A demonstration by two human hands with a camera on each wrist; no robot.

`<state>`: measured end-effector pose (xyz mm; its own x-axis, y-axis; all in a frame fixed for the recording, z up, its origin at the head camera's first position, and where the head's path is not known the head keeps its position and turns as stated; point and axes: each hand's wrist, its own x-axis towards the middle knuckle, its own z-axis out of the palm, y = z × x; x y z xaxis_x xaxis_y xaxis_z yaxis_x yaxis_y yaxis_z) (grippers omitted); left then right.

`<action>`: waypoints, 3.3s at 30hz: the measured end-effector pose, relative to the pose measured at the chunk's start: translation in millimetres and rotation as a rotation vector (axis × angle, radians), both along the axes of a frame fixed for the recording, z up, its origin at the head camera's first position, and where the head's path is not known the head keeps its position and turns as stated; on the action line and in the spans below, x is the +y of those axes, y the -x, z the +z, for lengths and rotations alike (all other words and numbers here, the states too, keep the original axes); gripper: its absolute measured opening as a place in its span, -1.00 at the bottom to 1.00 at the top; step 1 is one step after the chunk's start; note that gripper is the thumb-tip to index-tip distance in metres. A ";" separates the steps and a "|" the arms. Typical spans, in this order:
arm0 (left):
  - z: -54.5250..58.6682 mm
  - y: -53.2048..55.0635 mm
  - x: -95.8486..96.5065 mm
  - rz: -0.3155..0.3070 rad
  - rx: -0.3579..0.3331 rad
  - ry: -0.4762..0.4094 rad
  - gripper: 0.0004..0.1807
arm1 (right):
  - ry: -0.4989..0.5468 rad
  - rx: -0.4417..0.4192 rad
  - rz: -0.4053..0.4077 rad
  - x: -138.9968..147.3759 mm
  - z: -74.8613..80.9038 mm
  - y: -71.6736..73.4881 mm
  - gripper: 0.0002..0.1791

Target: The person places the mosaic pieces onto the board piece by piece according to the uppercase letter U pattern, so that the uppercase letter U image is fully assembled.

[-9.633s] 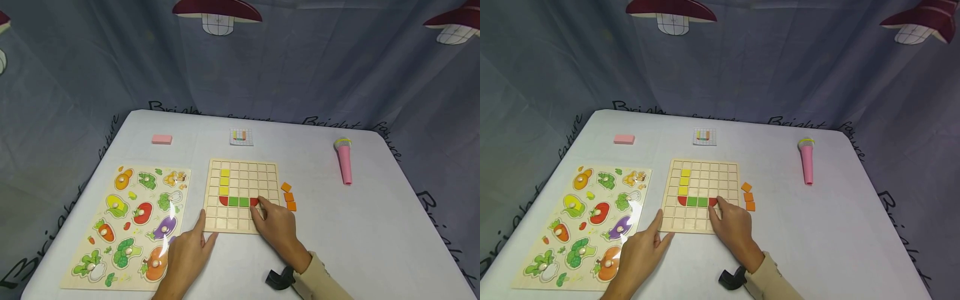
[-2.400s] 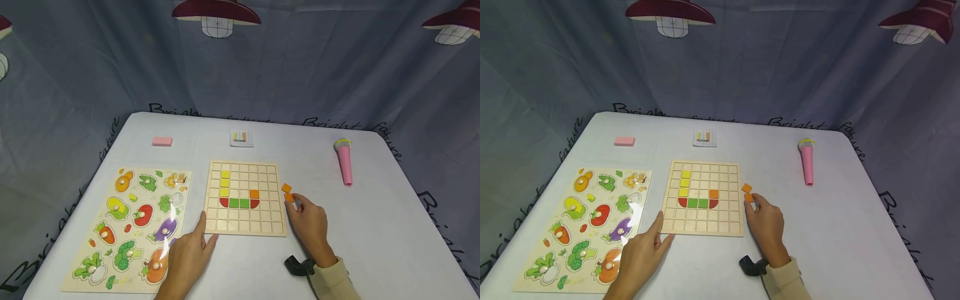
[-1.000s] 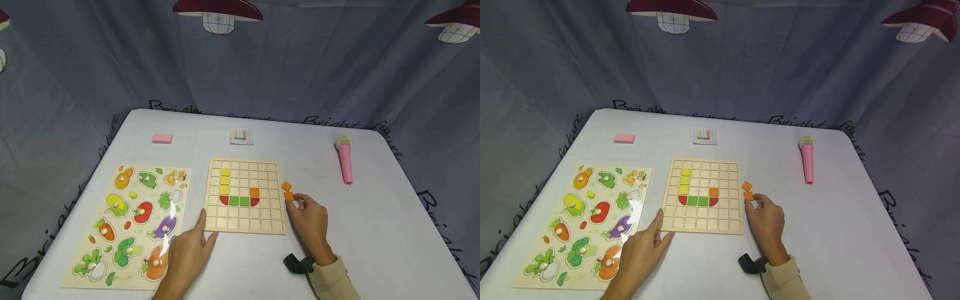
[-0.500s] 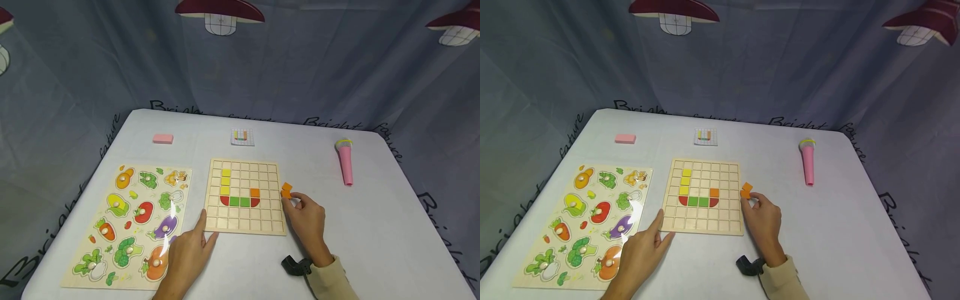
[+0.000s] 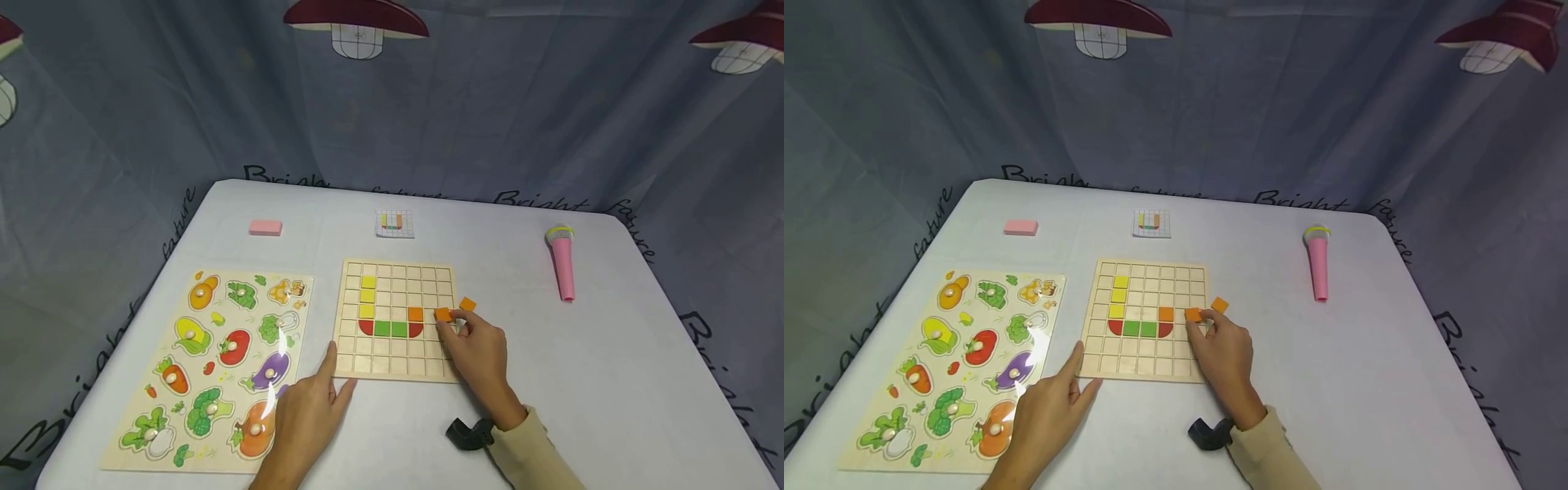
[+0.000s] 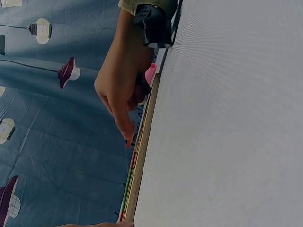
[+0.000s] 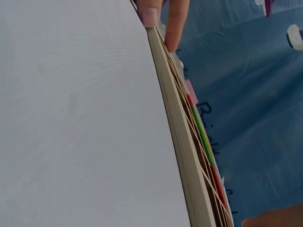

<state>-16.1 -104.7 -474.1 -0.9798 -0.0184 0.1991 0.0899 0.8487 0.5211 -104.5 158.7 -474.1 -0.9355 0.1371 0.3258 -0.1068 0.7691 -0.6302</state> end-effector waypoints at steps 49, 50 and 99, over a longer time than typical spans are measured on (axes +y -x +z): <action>-1.1 0.9 0.4 0.002 0.048 0.015 -0.26 | -0.127 -0.021 0.071 -42.5 -1.5 34.2 -0.56; -1.4 0.9 0.4 0.002 0.052 0.017 -0.26 | -0.126 -0.023 0.072 -42.7 -1.1 34.4 -0.56; -1.0 1.1 0.2 0.007 -0.002 0.008 -0.25 | -0.001 0.024 -0.036 35.3 -7.2 14.1 -0.71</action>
<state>-17.2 -104.5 -475.1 -0.9800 -0.0236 0.1974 0.0830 0.8537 0.5142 -118.6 194.0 -481.3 -0.9220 0.1700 0.3478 -0.0938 0.7735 -0.6268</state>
